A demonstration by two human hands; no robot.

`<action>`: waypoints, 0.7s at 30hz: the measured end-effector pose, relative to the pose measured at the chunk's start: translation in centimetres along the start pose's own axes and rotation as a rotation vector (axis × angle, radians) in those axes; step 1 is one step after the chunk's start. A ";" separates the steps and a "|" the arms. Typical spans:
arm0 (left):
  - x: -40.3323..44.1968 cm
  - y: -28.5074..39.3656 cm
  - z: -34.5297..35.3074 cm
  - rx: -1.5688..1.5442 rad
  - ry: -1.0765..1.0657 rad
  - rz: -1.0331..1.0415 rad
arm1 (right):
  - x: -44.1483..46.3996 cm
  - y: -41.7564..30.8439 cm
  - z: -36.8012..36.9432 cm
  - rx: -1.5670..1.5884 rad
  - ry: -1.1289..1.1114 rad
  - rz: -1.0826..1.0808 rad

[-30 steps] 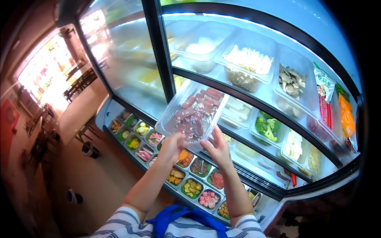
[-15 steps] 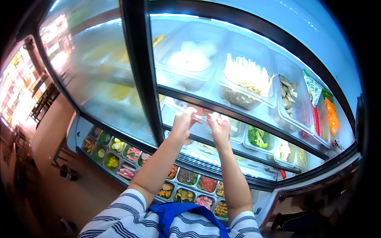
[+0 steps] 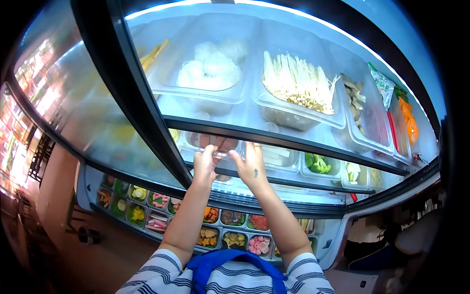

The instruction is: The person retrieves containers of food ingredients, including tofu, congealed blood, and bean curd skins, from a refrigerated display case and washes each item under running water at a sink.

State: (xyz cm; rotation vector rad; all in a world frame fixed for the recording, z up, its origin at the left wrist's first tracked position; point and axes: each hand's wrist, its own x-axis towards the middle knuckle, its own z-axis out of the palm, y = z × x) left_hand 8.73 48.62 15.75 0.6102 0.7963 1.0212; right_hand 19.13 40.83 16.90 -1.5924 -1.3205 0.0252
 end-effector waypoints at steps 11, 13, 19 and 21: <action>-2.9 -1.0 -2.7 -0.041 -0.192 -0.004 | -2.0 0.1 0.0 -0.319 0.049 -0.142; -5.7 -0.7 -3.3 0.073 -0.156 0.010 | -2.9 -0.3 -0.1 -0.313 0.045 -0.167; -9.1 -3.6 -13.6 0.538 -0.202 -0.086 | -10.3 -1.2 -2.1 -0.262 -0.038 -0.195; -8.9 -4.3 -17.2 0.597 -0.160 -0.080 | -14.1 0.6 -2.5 -0.260 -0.224 -0.112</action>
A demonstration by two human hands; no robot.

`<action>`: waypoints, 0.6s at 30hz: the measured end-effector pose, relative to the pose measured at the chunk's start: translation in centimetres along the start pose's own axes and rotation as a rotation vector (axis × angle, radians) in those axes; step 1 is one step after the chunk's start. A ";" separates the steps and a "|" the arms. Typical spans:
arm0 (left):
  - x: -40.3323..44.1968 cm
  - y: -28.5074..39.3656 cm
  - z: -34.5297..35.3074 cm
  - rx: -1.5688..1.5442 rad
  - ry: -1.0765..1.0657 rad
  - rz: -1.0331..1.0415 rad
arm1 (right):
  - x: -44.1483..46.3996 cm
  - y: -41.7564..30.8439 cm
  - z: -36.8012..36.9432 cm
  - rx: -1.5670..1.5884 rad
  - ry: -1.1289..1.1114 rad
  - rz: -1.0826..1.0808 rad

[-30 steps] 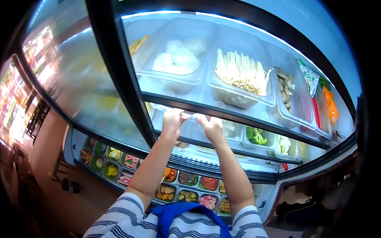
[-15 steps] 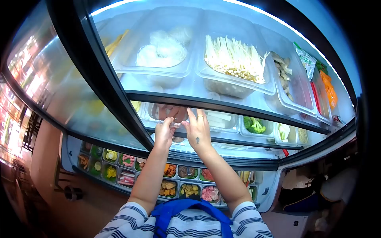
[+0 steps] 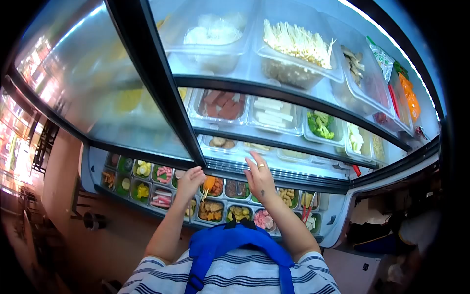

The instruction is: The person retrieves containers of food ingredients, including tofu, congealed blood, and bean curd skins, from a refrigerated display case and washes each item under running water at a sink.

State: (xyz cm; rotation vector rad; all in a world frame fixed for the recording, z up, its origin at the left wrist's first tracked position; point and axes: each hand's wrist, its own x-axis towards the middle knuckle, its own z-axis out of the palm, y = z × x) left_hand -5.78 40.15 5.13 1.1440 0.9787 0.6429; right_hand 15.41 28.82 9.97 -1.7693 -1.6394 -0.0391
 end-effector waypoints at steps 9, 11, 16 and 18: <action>-4.9 -4.4 -2.8 0.218 -0.053 -0.039 | -12.8 3.9 1.8 0.020 -0.867 0.371; -6.4 -5.3 -2.2 0.336 -0.083 -0.057 | -12.5 3.3 1.4 -0.038 -1.182 0.433; -9.9 -7.3 -1.9 0.498 -0.036 0.007 | -13.5 6.6 3.8 -0.022 -0.869 0.261; -11.0 -7.2 -1.9 0.506 -0.026 -0.014 | -11.8 8.8 5.7 0.037 -0.780 0.305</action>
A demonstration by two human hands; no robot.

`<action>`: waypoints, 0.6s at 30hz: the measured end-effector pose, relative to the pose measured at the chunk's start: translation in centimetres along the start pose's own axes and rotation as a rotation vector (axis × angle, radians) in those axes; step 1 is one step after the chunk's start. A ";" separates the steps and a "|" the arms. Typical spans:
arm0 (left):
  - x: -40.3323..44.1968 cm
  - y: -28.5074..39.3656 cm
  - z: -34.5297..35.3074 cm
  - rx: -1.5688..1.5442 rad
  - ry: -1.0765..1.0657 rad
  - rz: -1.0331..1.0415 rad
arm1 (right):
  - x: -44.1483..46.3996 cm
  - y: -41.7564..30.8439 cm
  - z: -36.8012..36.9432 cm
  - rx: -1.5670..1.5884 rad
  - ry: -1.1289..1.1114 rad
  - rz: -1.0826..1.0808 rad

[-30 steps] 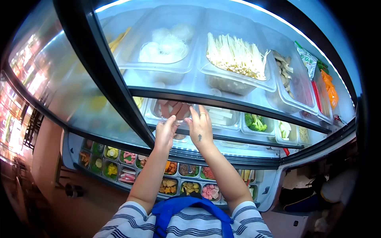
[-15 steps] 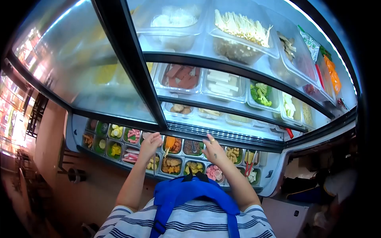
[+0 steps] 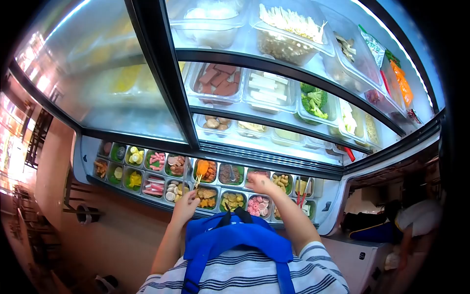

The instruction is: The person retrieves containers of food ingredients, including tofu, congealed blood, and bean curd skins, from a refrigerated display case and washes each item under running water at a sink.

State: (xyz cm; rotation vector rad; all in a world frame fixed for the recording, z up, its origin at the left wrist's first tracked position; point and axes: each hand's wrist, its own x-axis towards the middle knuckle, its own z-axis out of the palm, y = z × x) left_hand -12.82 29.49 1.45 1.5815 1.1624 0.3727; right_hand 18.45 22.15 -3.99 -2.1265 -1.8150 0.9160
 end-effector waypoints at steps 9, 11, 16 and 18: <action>-4.5 -2.5 1.4 -0.100 0.086 -0.087 | 11.7 2.6 -6.0 1.850 0.345 0.508; -5.5 -2.5 1.5 -0.095 0.099 -0.161 | 14.7 3.9 -5.4 2.113 0.463 0.488; -7.6 -5.0 1.4 -0.052 0.160 -0.211 | 17.1 3.2 -6.0 2.141 0.618 0.609; -8.3 -6.0 1.2 -0.104 0.202 -0.264 | 18.6 3.9 -6.2 2.256 0.665 0.763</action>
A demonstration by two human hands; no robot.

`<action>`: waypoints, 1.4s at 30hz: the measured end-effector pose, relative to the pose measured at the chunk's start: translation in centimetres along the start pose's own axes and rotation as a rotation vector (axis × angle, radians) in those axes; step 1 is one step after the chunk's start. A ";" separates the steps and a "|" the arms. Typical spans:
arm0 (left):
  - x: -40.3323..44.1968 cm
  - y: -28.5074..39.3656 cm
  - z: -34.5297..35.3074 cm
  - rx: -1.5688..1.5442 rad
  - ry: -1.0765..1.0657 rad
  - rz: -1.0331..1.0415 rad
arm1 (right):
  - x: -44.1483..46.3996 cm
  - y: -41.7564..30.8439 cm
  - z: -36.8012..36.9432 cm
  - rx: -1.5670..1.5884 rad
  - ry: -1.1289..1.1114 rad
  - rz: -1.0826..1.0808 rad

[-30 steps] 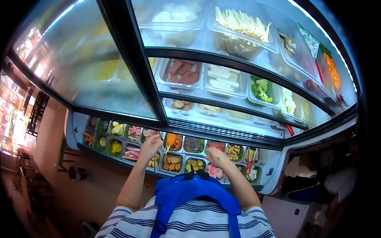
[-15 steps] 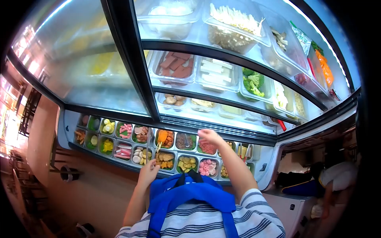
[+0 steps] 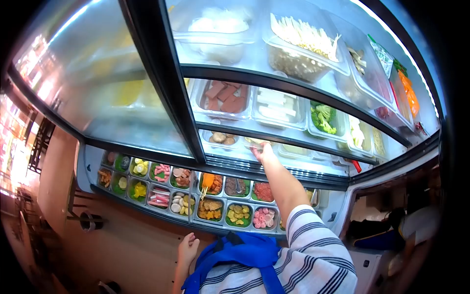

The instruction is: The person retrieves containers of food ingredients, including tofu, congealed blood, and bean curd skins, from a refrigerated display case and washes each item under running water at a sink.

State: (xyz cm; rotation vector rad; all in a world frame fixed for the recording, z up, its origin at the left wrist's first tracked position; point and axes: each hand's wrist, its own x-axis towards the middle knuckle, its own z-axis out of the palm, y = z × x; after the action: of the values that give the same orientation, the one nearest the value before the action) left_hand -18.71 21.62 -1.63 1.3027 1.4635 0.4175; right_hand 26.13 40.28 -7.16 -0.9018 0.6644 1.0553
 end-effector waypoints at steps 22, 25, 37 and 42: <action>7.2 10.2 1.1 0.063 -0.230 0.220 | -12.9 5.7 -11.4 -0.111 -0.046 -0.128; 9.0 10.9 -0.2 0.106 -0.200 0.291 | -13.8 6.1 -12.9 -0.084 -0.041 -0.155; 14.9 24.6 -4.0 0.144 0.117 0.647 | -18.8 7.6 -18.1 -0.133 0.079 -0.186; 17.0 28.5 -5.1 0.312 0.126 0.658 | -20.2 8.1 -20.7 -0.194 0.090 -0.219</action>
State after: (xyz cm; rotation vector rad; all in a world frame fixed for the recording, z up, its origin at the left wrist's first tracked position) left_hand -6.19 47.91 15.18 2.0459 1.1996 0.7261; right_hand 10.33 15.03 -3.14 -1.1690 0.5298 0.8966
